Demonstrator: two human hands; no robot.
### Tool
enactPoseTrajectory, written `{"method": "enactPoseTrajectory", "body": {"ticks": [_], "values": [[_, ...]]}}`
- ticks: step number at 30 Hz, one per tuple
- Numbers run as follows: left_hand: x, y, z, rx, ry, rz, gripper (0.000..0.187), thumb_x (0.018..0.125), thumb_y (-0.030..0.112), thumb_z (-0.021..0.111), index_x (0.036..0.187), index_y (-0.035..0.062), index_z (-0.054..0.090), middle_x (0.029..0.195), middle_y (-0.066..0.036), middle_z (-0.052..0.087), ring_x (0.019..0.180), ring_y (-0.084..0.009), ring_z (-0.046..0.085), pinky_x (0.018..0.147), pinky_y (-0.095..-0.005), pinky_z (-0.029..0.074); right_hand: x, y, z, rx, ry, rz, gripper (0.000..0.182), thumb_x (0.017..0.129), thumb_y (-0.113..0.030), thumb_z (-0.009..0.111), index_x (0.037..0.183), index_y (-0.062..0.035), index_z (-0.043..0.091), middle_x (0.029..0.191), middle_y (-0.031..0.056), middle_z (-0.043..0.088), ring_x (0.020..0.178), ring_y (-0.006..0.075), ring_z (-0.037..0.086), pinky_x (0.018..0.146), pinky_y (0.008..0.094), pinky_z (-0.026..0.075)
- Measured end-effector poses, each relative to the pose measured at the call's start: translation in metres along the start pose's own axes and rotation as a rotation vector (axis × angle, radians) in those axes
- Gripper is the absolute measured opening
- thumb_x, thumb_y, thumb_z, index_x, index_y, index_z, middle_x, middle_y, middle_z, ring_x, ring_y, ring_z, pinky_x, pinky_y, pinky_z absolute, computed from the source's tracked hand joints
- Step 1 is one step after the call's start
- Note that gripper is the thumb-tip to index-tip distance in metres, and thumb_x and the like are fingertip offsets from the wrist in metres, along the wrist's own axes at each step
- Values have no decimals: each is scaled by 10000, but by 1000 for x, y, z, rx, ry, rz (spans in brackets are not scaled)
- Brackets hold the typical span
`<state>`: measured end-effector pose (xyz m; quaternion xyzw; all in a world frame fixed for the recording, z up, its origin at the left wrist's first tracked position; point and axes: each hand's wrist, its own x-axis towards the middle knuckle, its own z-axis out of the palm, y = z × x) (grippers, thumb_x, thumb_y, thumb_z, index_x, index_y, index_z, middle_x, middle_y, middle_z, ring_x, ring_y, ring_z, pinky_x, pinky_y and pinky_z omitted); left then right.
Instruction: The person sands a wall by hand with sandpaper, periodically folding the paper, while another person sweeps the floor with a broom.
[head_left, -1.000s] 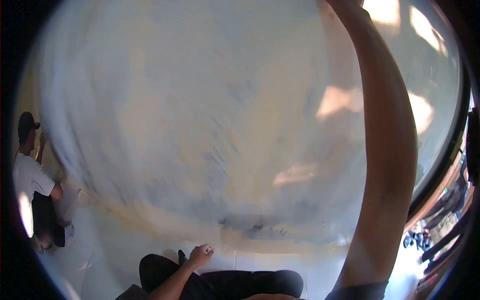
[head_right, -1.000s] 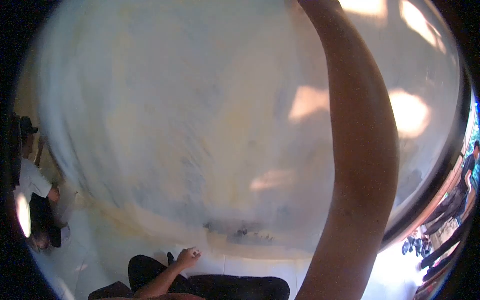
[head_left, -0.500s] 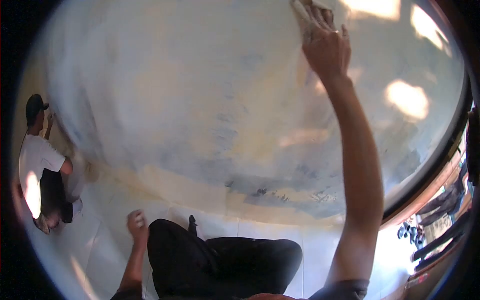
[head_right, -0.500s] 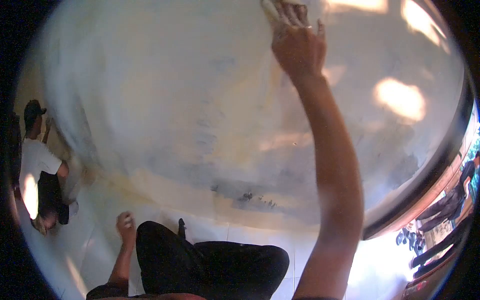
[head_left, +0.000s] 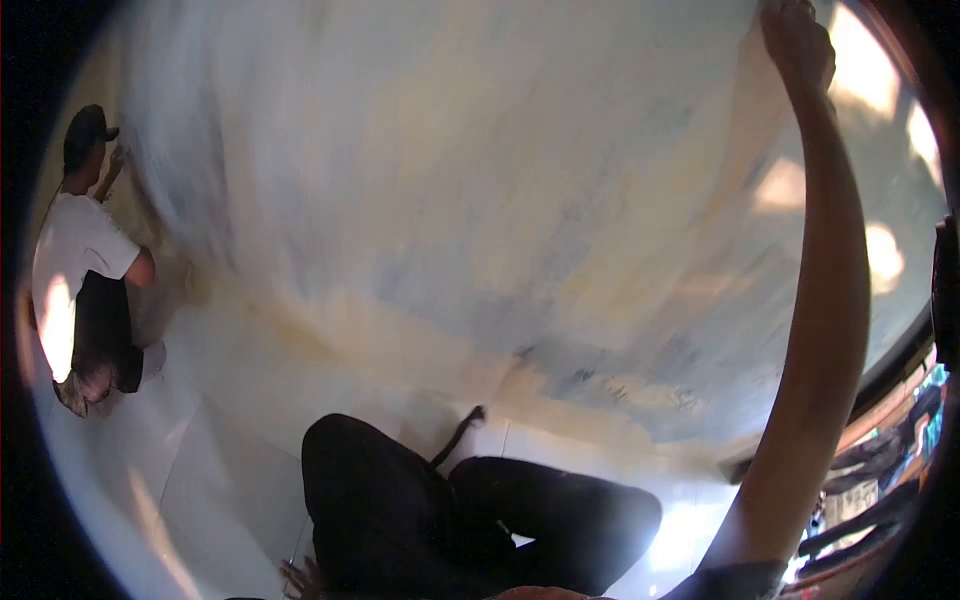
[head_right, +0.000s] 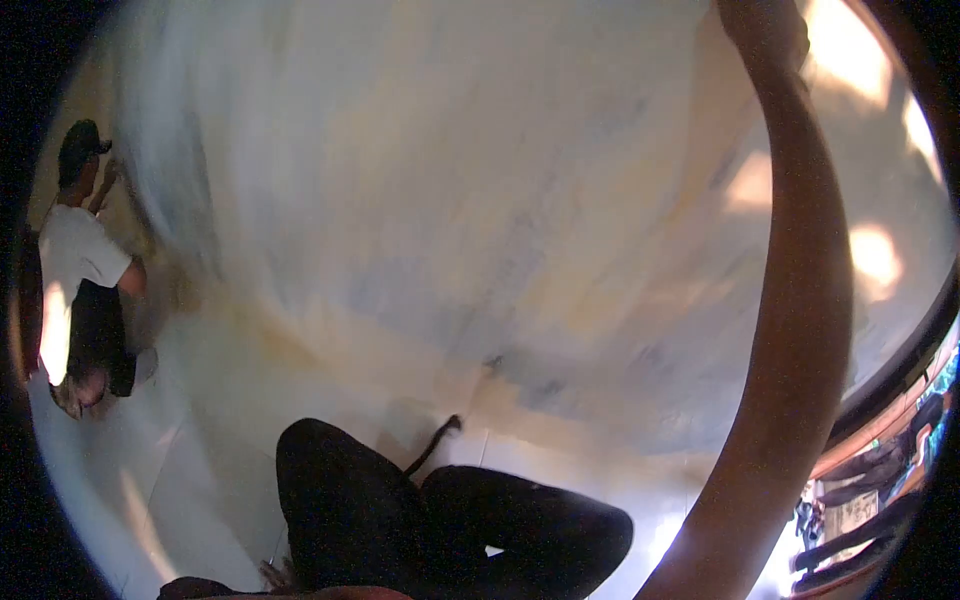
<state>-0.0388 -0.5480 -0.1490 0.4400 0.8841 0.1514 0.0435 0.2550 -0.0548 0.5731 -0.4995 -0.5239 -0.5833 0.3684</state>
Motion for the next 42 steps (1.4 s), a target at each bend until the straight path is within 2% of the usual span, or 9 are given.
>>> {"method": "enactPoseTrajectory", "body": {"ticks": [3,18,26,27,28,30,32,34,42], "values": [[11,3,-12,-20,5,27,670,718,255,751,1259,-3,452,1207,-236,514,1157,-384,473,954,-497,400,-69,-3,26,126,317,-313,448,977,-176,292,1418,-104,327,1417,200,392,1148,324,556,895,379,501],[51,33,-44,-31,-11,132,670,720,261,754,1260,3,452,1202,-228,518,1152,-373,479,946,-491,408,-264,-4,23,317,-147,-308,405,925,-199,498,1329,-178,518,1337,41,534,1319,244,411,1063,562,235],[87,63,-73,-40,-62,148,670,722,264,755,1261,5,452,1199,-224,521,1150,-367,483,941,-488,412,-55,56,93,248,386,-410,339,900,-218,496,1225,-161,574,1323,25,545,1216,234,523,962,625,313],[93,68,-78,-35,-71,154,670,722,264,756,1261,6,452,1199,-224,521,1149,-367,483,941,-488,413,-9,99,125,-510,42,-307,269,895,-235,503,1100,-123,636,1175,88,631,1041,281,618,875,558,423],[100,74,-84,-32,-76,157,670,722,265,756,1261,6,452,1198,-223,522,1149,-366,483,940,-487,413,24,62,55,-267,179,-150,444,992,-203,282,1425,-111,318,1450,172,362,1259,327,457,973,342,447],[115,85,-98,-4,-79,177,670,723,266,756,1261,7,452,1198,-222,522,1148,-365,484,939,-487,414,129,180,116,381,19,222,389,995,-260,338,1301,-103,521,1349,128,510,1254,303,475,1003,509,378],[124,96,-106,12,-90,179,670,723,266,756,1261,8,452,1197,-221,523,1148,-363,485,938,-486,416,129,166,72,-338,392,-321,822,718,-233,768,1346,62,328,1292,173,477,664,219,667,507,269,585],[127,100,-108,9,-126,167,670,723,267,757,1261,8,452,1196,-220,524,1147,-362,486,937,-485,417,100,163,72,76,69,130,261,887,-271,515,1009,-97,668,1004,139,677,912,310,647,848,478,480],[105,117,-123,49,-80,140,671,725,270,758,1262,11,452,1193,-216,526,1144,-356,490,932,-482,421,-121,103,47,229,45,-177,329,879,-208,536,1191,-131,610,1252,27,603,1223,220,523,1053,495,275]]}}
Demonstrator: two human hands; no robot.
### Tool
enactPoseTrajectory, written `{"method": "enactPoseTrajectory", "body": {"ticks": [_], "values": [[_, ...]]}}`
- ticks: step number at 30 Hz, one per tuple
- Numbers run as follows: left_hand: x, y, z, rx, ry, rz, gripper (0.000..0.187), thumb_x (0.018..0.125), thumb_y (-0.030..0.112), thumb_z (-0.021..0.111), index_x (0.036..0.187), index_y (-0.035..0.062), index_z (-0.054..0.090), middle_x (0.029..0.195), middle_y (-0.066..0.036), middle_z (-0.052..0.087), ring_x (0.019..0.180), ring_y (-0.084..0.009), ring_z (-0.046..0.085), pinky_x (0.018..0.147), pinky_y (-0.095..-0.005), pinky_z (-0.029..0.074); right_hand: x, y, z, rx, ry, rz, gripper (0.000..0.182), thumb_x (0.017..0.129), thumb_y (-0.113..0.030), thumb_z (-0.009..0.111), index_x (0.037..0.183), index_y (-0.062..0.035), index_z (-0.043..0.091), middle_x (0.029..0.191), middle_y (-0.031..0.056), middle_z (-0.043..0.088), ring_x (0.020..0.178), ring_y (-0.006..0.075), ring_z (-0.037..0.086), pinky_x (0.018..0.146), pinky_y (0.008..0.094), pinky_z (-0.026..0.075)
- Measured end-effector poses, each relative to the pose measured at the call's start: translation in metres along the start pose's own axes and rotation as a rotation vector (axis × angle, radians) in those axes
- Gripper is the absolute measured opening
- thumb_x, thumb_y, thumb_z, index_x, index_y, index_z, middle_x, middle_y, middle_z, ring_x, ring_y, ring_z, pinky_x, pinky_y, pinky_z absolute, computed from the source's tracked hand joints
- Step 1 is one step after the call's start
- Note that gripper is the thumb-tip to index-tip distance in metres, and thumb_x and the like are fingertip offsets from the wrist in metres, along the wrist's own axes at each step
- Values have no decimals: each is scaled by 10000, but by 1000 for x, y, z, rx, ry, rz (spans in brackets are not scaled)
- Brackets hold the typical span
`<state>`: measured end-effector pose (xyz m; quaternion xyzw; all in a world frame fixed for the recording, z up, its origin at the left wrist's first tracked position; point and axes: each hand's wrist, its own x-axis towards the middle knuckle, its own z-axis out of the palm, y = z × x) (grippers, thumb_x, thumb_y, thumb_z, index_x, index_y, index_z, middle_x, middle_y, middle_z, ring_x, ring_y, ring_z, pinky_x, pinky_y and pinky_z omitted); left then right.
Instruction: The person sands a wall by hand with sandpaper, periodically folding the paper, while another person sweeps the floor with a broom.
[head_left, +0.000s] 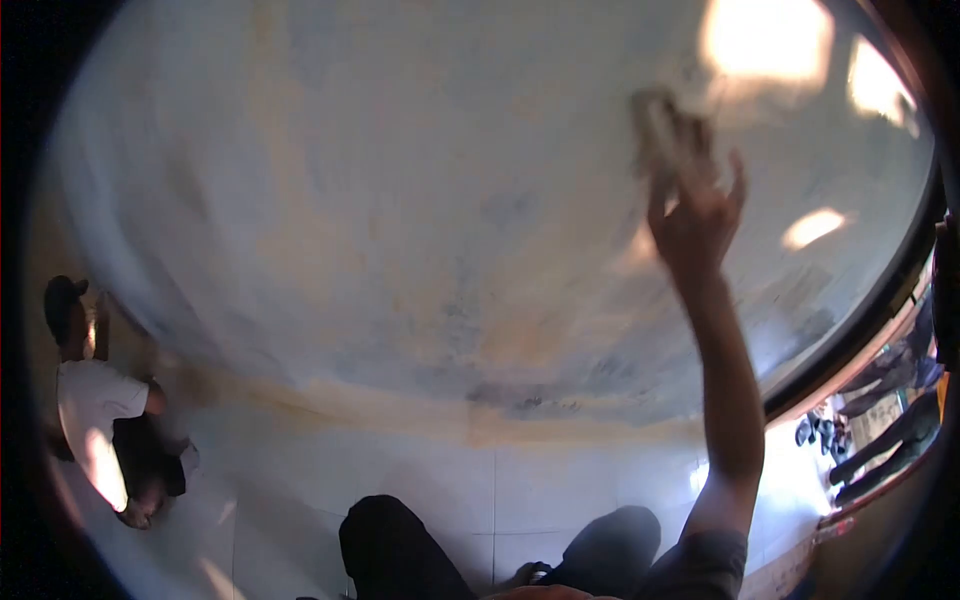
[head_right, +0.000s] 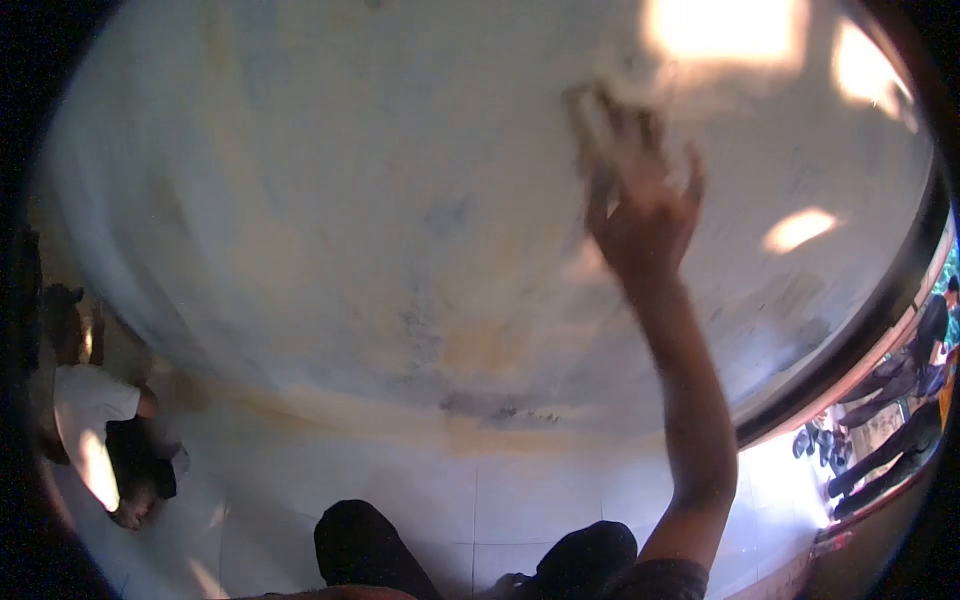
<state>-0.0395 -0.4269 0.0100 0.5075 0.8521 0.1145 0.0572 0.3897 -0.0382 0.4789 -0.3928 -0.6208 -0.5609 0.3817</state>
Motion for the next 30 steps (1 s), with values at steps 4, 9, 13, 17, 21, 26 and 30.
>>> {"method": "enactPoseTrajectory", "body": {"ticks": [4,9,13,17,21,26,30], "values": [[-20,18,-8,-12,3,-48,671,725,272,759,1262,13,451,1192,-214,528,1143,-353,491,930,-480,423,3,-2,-17,131,-149,0,345,906,-156,507,1240,-124,589,1319,55,552,1293,235,449,1067,512,257],[-52,34,-16,-24,2,-85,671,726,274,760,1262,15,451,1190,-211,529,1141,-350,494,928,-478,426,101,40,0,151,195,-10,349,886,-229,537,1228,-181,588,1268,27,586,1201,221,531,998,497,343],[-85,48,-23,-18,-24,-124,671,727,276,760,1263,16,451,1189,-209,531,1140,-347,495,925,-477,428,161,35,-2,202,237,47,401,1001,-268,320,1314,-108,514,1351,103,517,1262,292,476,1002,619,310],[-107,57,-23,-28,-43,-144,671,728,277,761,1263,18,451,1187,-207,532,1139,-344,497,923,-475,430,124,29,18,89,202,100,347,914,-213,498,1231,-102,584,1282,46,579,1252,237,489,1008,486,343],[-114,63,-24,-50,-59,-153,671,728,279,762,1263,19,451,1186,-205,533,1137,-341,499,921,-474,432,69,11,16,108,180,31,333,898,-218,534,1220,-180,608,1251,-4,603,1248,198,495,1031,477,308],[-110,65,-35,-41,-71,-136,671,729,281,763,1264,21,451,1184,-202,535,1136,-338,501,918,-472,435,76,9,1,101,70,66,344,927,-225,515,1259,-165,585,1274,11,588,1290,221,454,1053,511,280],[-99,70,-66,-25,-119,-138,671,730,283,763,1264,22,451,1183,-200,536,1135,-335,503,916,-470,437,149,24,6,79,130,72,375,949,-253,455,1292,-130,547,1319,47,549,1302,254,431,1046,559,280]]}}
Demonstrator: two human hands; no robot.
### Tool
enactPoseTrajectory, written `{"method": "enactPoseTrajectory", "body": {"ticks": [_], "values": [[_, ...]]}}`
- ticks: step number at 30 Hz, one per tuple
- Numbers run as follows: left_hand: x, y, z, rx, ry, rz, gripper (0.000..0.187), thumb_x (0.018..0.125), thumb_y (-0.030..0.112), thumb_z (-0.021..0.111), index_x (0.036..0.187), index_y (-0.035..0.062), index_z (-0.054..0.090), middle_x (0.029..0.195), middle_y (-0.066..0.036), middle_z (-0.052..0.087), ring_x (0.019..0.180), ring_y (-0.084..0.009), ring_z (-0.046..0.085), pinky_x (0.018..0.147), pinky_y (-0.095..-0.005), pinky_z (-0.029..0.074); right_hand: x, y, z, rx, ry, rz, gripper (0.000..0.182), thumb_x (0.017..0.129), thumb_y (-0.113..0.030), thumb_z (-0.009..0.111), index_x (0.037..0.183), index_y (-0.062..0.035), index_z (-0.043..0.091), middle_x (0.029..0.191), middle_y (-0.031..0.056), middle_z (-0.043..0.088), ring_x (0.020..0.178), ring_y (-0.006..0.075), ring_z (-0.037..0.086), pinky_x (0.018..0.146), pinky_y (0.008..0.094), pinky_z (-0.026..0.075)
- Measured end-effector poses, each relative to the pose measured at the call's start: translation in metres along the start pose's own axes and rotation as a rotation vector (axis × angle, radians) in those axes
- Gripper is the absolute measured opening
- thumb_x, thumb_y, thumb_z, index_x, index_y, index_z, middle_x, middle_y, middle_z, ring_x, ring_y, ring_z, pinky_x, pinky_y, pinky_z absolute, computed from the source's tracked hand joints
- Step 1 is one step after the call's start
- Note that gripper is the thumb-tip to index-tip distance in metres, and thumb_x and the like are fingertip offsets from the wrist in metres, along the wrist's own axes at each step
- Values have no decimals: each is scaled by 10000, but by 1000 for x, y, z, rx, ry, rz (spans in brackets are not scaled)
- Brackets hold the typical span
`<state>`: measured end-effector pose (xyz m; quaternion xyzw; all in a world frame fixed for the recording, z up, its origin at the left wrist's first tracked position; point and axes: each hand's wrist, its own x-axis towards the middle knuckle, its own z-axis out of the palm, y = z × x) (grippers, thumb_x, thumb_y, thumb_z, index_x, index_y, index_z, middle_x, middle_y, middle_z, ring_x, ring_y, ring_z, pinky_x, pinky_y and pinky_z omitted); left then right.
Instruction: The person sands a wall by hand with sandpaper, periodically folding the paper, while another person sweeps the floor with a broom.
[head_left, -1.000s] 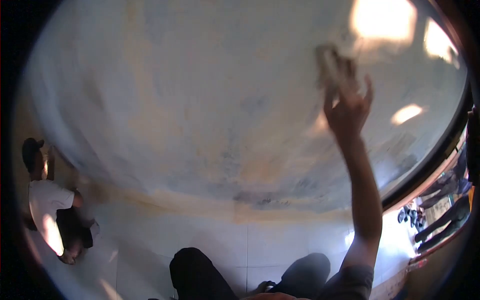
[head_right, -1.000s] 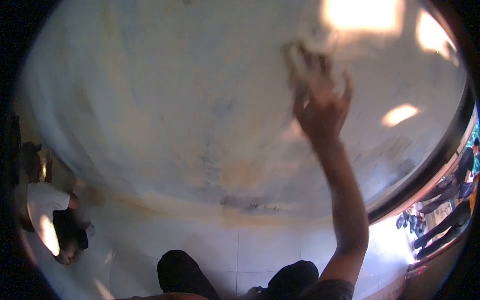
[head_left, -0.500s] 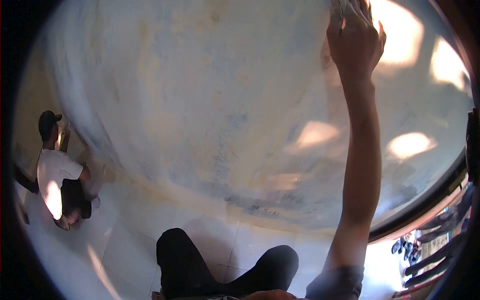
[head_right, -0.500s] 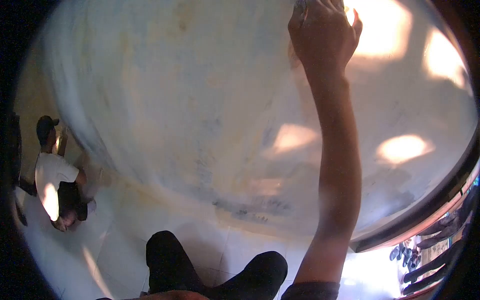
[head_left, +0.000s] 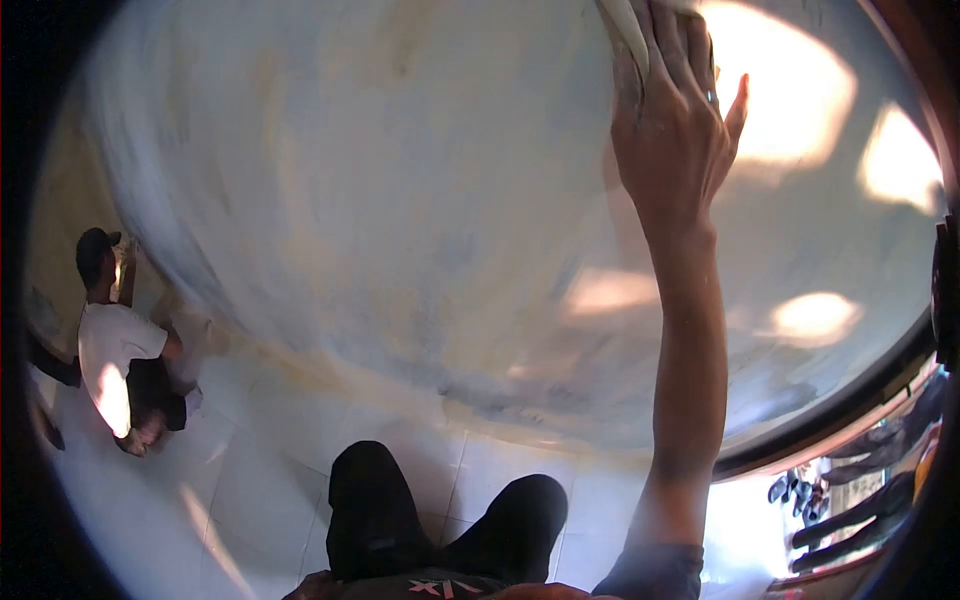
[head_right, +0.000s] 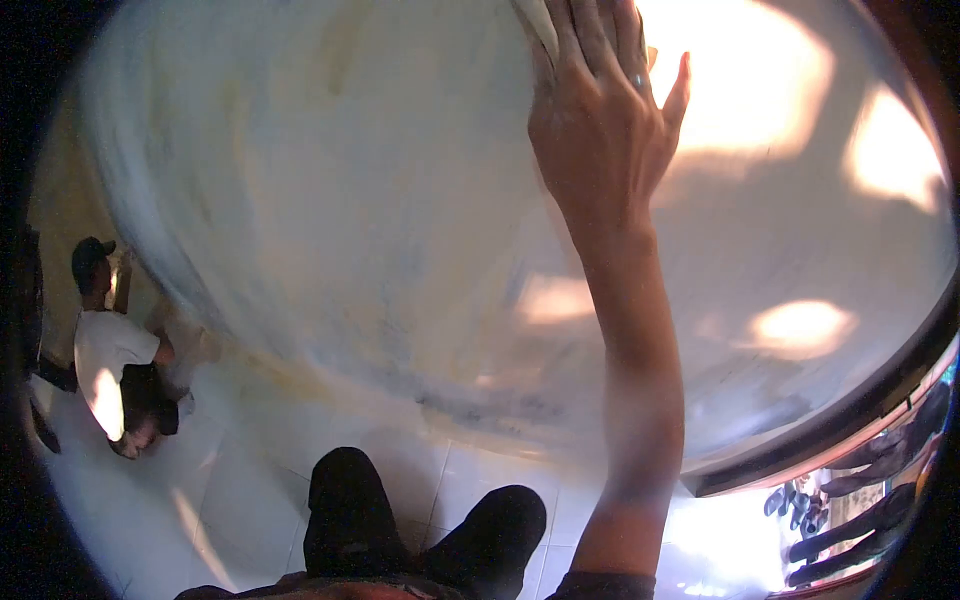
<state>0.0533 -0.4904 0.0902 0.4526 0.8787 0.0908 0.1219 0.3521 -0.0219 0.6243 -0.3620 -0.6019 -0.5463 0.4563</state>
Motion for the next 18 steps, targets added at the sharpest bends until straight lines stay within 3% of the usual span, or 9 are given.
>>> {"method": "enactPoseTrajectory", "body": {"ticks": [2,3,4,5,6,9,11,14,18], "values": [[4,6,-21,-4,-34,-5,671,730,284,764,1264,23,451,1182,-199,537,1134,-333,504,915,-469,438,47,4,4,8,9,18,425,1002,-311,324,1293,-80,532,1344,98,522,1265,305,467,1013,624,311],[7,9,-31,-3,-54,-4,671,731,284,764,1264,23,451,1182,-199,537,1134,-333,504,914,-469,438,71,4,-3,165,3,80,434,1002,-330,336,1293,-75,532,1335,121,523,1265,326,461,1052,621,258],[8,10,-44,-4,-75,-4,671,731,284,764,1264,24,451,1181,-198,538,1133,-332,504,914,-469,439,70,10,4,120,31,61,395,961,-277,430,1303,-107,531,1333,80,532,1298,285,427,1056,579,261],[7,9,-57,5,-96,-4,671,731,285,764,1264,24,451,1181,-198,538,1133,-331,505,913,-468,439,55,15,15,75,55,49,403,920,-224,523,1313,-139,530,1330,39,542,1332,245,393,1060,537,263],[6,9,-74,6,-122,-10,672,731,285,765,1265,25,451,1181,-197,538,1133,-330,505,913,-468,440,33,11,5,142,-70,137,380,921,-220,521,1285,-118,555,1305,72,560,1294,276,440,1060,535,265],[2,11,-120,9,-196,-9,672,732,286,765,1265,26,451,1180,-195,539,1132,-328,507,911,-467,442,-77,3,-16,255,-328,188,321,919,-196,495,1192,-85,624,1200,107,627,1287,294,451,1073,608,163],[1,17,-147,-9,-246,-19,672,732,287,765,1265,26,451,1179,-194,540,1131,-327,508,910,-466,443,-94,1,-18,197,-384,260,317,930,-195,456,1180,-107,630,1234,82,606,1302,306,426,1065,666,35],[-4,25,-190,-30,-320,-51,672,733,288,766,1265,27,451,1178,-193,541,1130,-325,509,908,-465,444,13,31,-10,130,-450,304,363,947,-215,422,1272,-141,565,1335,81,531,1346,318,357,1032,709,2],[-12,35,-247,-75,-419,-80,672,733,290,767,1265,29,450,1176,-191,542,1129,-322,511,906,-463,446,227,105,-3,8,-252,430,432,973,-267,379,1392,-169,420,1421,73,436,1382,313,287,1024,719,2]]}}
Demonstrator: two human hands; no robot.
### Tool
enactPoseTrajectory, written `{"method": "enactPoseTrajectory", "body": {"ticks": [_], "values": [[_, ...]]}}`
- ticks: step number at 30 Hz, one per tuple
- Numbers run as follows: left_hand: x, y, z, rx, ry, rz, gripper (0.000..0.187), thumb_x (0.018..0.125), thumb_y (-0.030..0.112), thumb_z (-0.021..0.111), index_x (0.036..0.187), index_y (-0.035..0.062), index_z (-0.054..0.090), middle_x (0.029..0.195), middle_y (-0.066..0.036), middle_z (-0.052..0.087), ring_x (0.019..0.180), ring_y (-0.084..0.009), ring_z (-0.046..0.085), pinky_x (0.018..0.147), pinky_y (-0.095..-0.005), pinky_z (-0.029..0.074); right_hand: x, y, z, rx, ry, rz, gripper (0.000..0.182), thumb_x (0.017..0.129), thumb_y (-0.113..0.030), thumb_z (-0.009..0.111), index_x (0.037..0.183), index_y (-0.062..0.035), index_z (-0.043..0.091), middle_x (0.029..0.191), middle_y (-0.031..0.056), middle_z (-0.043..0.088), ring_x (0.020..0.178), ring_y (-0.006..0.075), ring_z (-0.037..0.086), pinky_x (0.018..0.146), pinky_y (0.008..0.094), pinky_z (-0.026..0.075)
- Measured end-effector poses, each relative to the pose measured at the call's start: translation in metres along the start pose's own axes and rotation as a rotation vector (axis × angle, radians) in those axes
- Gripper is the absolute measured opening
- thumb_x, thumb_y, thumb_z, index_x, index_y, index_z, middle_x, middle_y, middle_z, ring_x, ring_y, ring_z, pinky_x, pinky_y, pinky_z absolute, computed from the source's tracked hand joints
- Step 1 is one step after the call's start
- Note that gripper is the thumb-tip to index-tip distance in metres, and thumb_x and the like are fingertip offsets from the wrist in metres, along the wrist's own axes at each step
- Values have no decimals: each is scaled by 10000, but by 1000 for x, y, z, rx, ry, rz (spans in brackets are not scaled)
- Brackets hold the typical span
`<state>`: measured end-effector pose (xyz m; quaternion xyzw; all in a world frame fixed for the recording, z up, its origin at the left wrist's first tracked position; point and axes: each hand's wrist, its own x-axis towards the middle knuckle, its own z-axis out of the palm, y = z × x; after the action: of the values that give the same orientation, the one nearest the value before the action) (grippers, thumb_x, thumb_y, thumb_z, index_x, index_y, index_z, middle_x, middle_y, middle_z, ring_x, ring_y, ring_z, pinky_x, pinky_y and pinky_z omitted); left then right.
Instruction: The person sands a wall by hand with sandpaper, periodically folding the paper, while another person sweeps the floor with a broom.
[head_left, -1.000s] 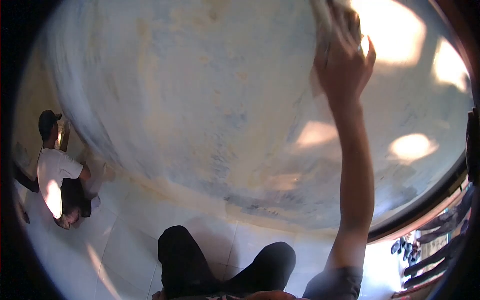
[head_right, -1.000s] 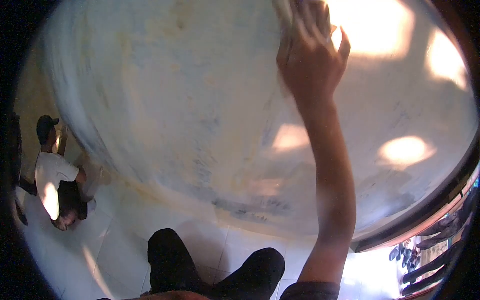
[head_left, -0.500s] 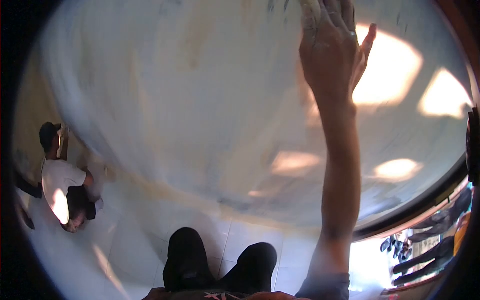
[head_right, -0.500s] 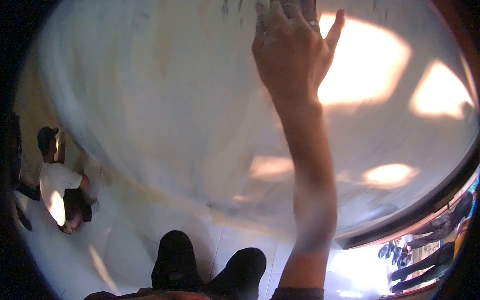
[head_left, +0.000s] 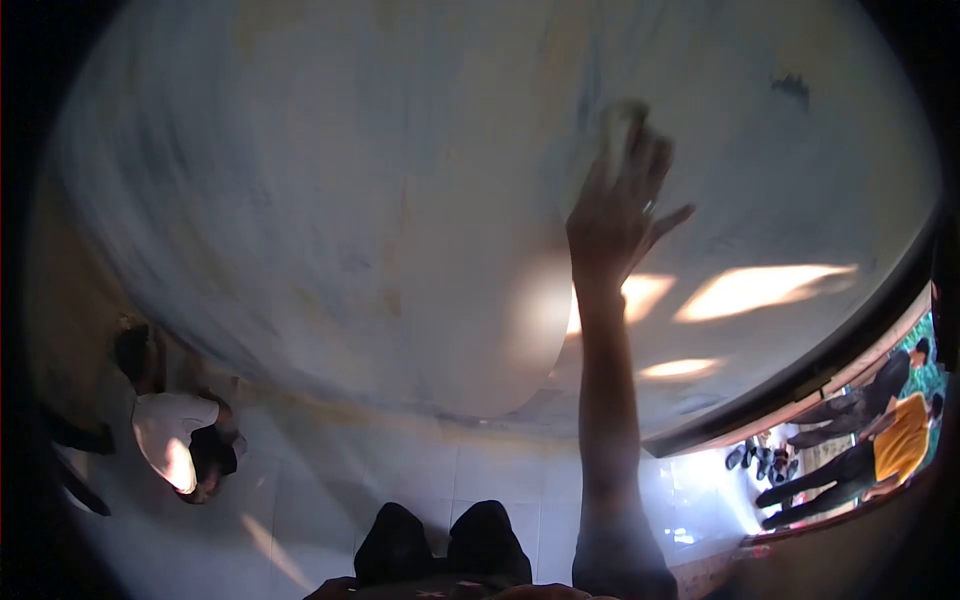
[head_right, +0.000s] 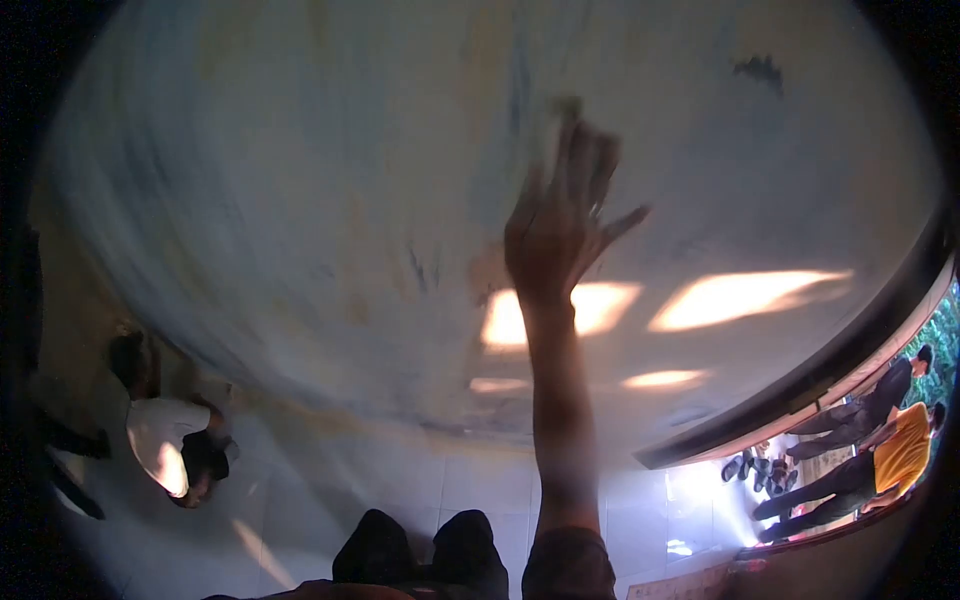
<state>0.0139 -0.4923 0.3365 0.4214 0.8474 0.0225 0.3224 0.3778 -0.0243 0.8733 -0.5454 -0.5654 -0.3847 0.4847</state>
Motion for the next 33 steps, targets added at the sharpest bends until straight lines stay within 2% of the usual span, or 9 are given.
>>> {"method": "enactPoseTrajectory", "body": {"ticks": [4,10,13,15,19,21,26,32,33], "values": [[-12,25,-43,-77,-91,-23,672,734,292,767,1266,30,450,1175,-189,544,1127,-319,512,904,-461,448,77,-7,-21,12,-24,73,460,977,-280,373,1415,-139,382,1434,81,417,1391,315,264,1043,697,14],[-17,41,-86,-230,-242,-38,672,735,294,768,1266,33,450,1173,-185,546,1125,-315,515,901,-459,452,-143,15,-4,151,-403,155,453,922,-194,485,1372,-151,457,1401,104,460,1368,353,301,1096,615,51],[-18,53,-93,-304,-308,-53,672,736,295,769,1267,34,450,1172,-184,547,1124,-313,516,899,-458,453,-171,30,-8,97,-429,152,460,921,-194,498,1378,-160,453,1409,75,456,1366,349,306,1102,603,48],[-20,59,-96,-334,-344,-67,672,736,296,769,1267,34,450,1171,-183,547,1124,-311,517,898,-457,454,-126,46,-6,209,-301,212,464,927,-194,503,1387,-174,443,1418,74,445,1364,354,309,1093,620,35],[-27,74,-86,-383,-419,-111,672,737,298,770,1267,36,450,1170,-181,549,1122,-308,519,896,-456,456,83,92,-33,-251,-40,87,437,992,-302,320,1398,-169,413,1474,57,366,1382,330,280,1049,676,81],[-31,86,-76,-405,-451,-137,672,737,299,770,1267,37,450,1169,-180,549,1122,-307,520,895,-455,457,150,114,-54,-7,147,72,432,993,-298,313,1390,-172,426,1465,56,381,1375,321,299,1058,649,136],[-42,103,-53,-450,-515,-187,673,738,301,771,1268,38,450,1167,-177,551,1120,-303,522,892,-453,460,65,120,-50,-93,-73,82,408,985,-285,363,1371,-194,458,1442,36,417,1357,327,332,1057,644,159],[-47,143,-19,-577,-585,-202,673,739,303,772,1268,41,450,1165,-174,553,1118,-299,525,889,-450,463,156,121,-56,-2,113,-88,409,970,-321,405,1356,-211,484,1411,30,458,1360,322,330,1056,651,160],[-51,147,-20,-606,-621,-197,673,739,303,772,1268,41,450,1165,-173,553,1118,-298,525,888,-450,464,146,118,-62,-29,81,-93,390,975,-263,406,1309,-104,529,1385,96,479,1335,362,358,1035,647,210]]}}
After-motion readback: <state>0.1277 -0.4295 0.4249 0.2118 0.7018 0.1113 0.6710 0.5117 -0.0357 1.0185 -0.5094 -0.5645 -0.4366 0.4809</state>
